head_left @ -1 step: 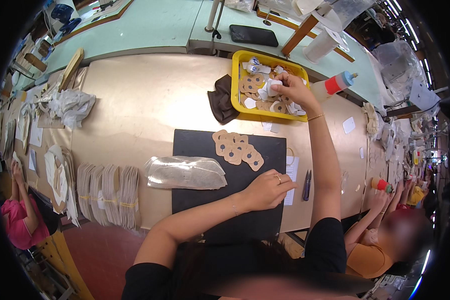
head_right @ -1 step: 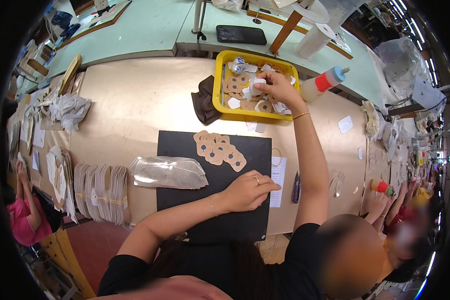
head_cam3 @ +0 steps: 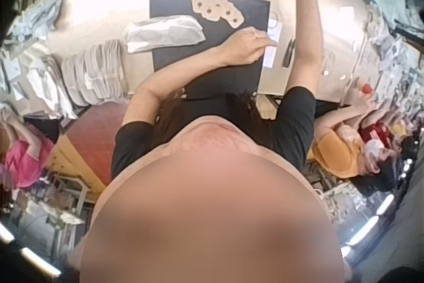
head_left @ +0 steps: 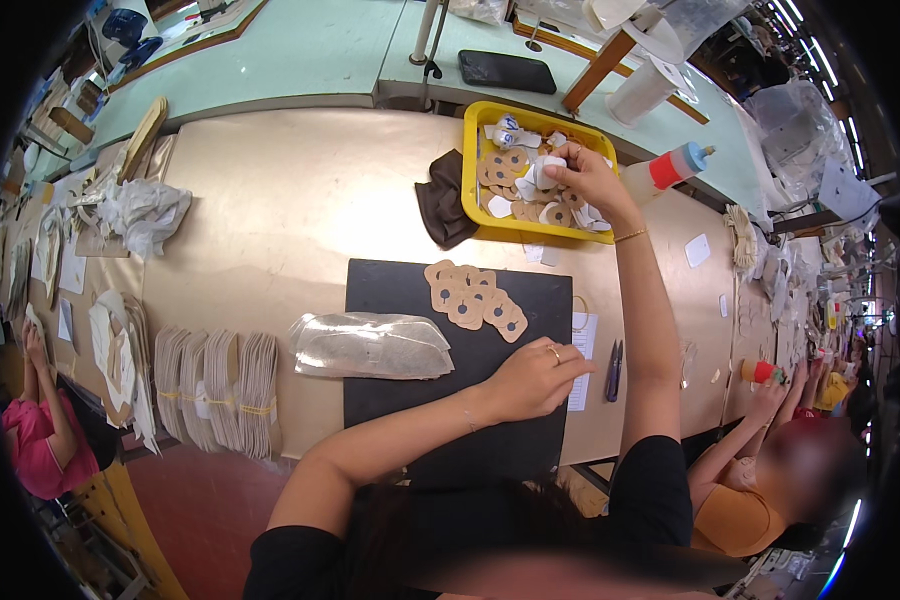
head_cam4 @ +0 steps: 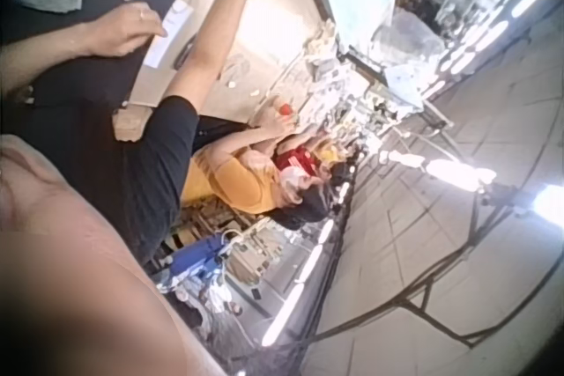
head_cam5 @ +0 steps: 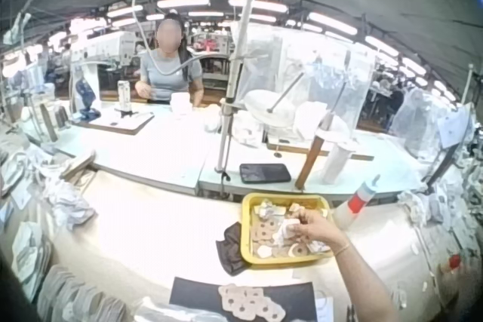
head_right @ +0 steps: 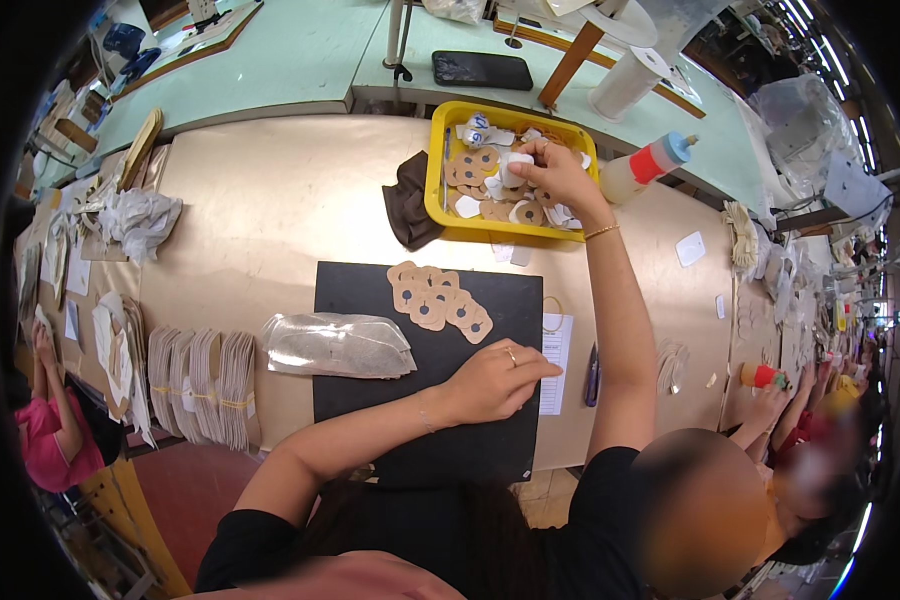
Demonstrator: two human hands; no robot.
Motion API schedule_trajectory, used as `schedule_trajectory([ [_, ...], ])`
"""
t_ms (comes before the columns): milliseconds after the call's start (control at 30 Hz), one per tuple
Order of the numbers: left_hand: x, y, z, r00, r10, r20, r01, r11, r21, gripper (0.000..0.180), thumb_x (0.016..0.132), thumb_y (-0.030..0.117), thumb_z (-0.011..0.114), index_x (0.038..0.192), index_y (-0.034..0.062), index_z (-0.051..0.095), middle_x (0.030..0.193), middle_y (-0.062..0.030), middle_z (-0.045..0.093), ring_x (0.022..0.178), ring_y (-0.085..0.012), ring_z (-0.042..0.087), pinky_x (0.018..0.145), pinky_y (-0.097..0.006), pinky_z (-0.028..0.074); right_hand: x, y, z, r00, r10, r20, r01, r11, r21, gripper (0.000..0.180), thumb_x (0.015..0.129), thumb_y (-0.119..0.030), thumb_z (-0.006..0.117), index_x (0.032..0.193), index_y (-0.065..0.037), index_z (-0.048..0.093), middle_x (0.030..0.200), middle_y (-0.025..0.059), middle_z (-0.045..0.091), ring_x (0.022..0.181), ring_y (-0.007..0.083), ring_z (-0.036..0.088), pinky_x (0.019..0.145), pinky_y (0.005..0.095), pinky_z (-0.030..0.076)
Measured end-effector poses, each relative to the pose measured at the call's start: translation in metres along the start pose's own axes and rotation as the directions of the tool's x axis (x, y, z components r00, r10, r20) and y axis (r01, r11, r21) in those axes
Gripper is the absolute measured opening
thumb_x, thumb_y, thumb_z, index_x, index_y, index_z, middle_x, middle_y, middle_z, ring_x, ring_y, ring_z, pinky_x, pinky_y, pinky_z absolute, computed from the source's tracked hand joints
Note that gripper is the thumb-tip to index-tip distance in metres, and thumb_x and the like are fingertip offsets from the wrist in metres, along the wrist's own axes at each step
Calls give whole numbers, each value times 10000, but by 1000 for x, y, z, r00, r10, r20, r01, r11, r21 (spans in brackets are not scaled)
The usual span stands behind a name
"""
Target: The person applies glue from a squeeze bottle to small brown cardboard cutouts with circular holes. They handle the cutouts one at a time, apply glue to the edges, and place them on a black mat. The person also handles a clear plastic bag and a yellow tray containing additional cutouts.
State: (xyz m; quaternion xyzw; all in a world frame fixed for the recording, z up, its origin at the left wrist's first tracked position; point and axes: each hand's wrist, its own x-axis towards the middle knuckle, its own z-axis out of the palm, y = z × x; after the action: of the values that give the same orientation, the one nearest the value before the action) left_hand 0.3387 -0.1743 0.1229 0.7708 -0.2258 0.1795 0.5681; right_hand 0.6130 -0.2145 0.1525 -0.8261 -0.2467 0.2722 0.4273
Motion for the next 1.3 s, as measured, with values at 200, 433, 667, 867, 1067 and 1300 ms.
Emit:
schedule_trajectory([
  [200,11,13,-18,939,-290,-185,231,930,-285,328,808,-60,532,1118,39,576,994,-121,565,909,-214,597,777,-292,480,-11,-12,0,989,127,-81,-78,891,446,271,844,-211,689,1021,-34,585,890,20,624,737,71,578,627,210,491],
  [433,38,1,-45,714,-644,-274,252,602,-758,486,882,8,562,1299,-9,313,1059,-108,523,940,-190,594,815,-288,506,-63,-44,15,999,-19,-28,31,837,546,272,852,-202,679,1017,-11,578,903,32,637,754,80,600,611,216,507],
  [667,35,-4,-63,652,-732,-200,289,483,-827,405,873,33,596,1213,-15,380,870,-97,580,735,-198,659,670,-274,571,-124,-48,51,978,-87,-190,175,836,520,288,822,-170,711,1005,2,569,888,48,638,777,103,596,675,227,492],
  [867,24,-2,-55,614,-787,-65,248,270,-930,193,922,125,532,1079,12,538,951,-77,597,846,-161,631,766,-319,548,-160,-46,90,640,-610,-466,482,792,-375,181,709,-41,724,856,-49,620,837,76,625,771,251,591,686,331,472],
  [1067,19,-11,-54,618,-785,33,65,10,-998,240,943,209,493,1093,34,560,1039,-79,582,969,-170,570,878,-347,473,-166,-43,108,605,-705,-370,505,699,-506,186,691,-37,722,833,-58,604,835,59,628,780,244,575,686,345,455],
  [1300,23,-11,-58,617,-763,193,75,-187,-980,319,946,198,476,1211,26,517,1053,-101,573,952,-189,577,864,-307,483,-176,-49,118,678,-694,-243,514,683,-518,221,696,-155,732,871,-86,615,893,42,620,868,237,567,784,352,410],
])
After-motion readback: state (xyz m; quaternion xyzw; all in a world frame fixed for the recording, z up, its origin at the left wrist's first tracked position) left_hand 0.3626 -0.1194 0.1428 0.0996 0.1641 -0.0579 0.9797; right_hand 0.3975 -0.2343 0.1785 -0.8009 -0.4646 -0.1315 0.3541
